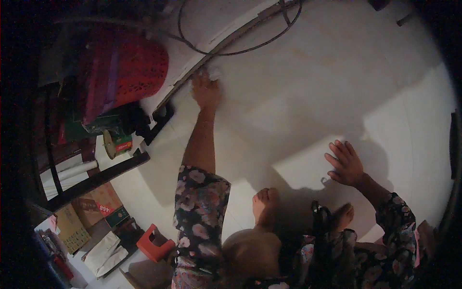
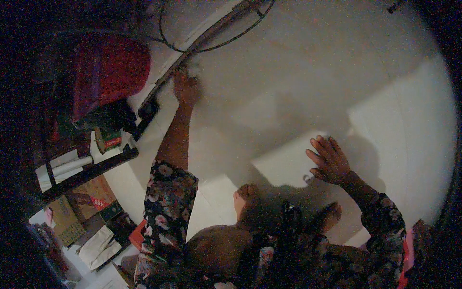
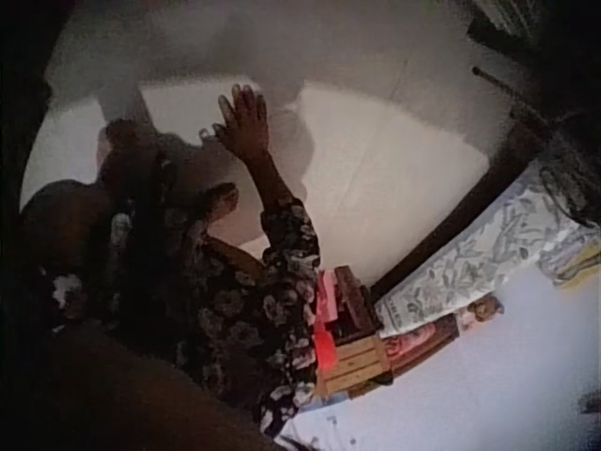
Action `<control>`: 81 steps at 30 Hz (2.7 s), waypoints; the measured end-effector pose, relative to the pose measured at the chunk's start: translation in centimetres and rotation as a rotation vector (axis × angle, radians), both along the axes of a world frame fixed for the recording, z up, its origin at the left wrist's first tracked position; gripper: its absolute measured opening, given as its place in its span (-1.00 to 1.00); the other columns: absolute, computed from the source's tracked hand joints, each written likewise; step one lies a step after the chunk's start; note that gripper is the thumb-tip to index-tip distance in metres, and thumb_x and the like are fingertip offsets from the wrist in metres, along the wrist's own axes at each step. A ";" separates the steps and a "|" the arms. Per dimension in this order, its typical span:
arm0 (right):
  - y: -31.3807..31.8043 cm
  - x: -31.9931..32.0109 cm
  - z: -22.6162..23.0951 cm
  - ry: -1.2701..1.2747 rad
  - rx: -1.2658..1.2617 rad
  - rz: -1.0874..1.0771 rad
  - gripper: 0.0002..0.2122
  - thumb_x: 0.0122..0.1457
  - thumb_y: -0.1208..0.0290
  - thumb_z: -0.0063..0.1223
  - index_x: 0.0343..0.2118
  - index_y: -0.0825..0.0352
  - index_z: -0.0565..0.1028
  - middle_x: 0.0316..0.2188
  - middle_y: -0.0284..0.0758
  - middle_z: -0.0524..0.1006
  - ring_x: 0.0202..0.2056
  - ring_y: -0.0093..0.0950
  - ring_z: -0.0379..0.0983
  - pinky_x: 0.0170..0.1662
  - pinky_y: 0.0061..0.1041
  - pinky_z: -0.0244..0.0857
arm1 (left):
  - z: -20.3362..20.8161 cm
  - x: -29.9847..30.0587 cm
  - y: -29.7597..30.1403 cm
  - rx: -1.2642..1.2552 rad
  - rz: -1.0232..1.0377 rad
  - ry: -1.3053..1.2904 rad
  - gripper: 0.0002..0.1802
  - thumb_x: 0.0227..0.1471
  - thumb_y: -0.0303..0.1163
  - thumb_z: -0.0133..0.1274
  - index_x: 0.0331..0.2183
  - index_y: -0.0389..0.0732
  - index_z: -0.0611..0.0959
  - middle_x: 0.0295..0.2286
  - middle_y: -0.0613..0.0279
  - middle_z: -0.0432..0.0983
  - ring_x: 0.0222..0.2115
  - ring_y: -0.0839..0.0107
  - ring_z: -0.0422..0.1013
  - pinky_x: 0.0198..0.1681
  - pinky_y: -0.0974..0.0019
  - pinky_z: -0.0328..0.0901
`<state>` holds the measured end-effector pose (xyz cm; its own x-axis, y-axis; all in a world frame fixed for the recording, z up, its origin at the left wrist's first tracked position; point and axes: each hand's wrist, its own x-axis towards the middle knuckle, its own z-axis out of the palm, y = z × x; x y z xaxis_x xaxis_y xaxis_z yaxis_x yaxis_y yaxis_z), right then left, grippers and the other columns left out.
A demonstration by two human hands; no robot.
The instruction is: The person wipes the tiled floor with a cloth, moves a small plastic chair aside, and rubs their hands together.
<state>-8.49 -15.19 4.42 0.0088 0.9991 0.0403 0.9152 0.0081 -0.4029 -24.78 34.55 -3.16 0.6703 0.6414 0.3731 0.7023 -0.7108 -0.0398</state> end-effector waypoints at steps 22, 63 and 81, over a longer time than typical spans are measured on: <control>0.1 2.2 0.3 0.038 -0.038 0.002 -0.42 -0.14 0.20 0.11 0.01 0.23 0.28 0.12 -0.19 0.12 0.16 -0.28 -0.01 0.16 -0.21 -0.15 | 8.2 3.0 -25.0 -0.449 -0.754 0.269 -0.49 -0.22 -0.55 -0.08 -0.10 -0.08 0.42 0.02 0.12 0.17 0.05 0.11 0.08 0.07 0.05 -0.01; 4.2 1.1 0.2 0.033 0.110 -0.098 -0.63 -0.11 0.46 0.01 -0.16 0.34 0.35 -0.05 -0.21 0.31 0.03 -0.26 0.15 0.08 -0.37 0.08 | 8.9 1.1 -29.7 -0.808 -0.951 0.202 -0.43 -0.13 -0.41 -0.04 0.02 -0.07 0.31 0.04 0.04 0.13 0.05 0.07 0.07 0.06 0.02 0.02; 2.8 9.4 1.4 -0.160 -0.118 -0.656 -0.66 -0.09 0.36 0.00 -0.16 0.13 0.38 -0.27 -0.20 0.33 -0.21 -0.24 0.33 -0.27 -0.29 0.33 | 10.7 -2.5 -29.1 -0.996 -0.522 -0.155 -0.71 -0.07 -0.47 -0.10 -0.22 -0.21 0.48 -0.29 0.12 0.40 -0.35 0.21 0.39 -0.27 0.30 0.29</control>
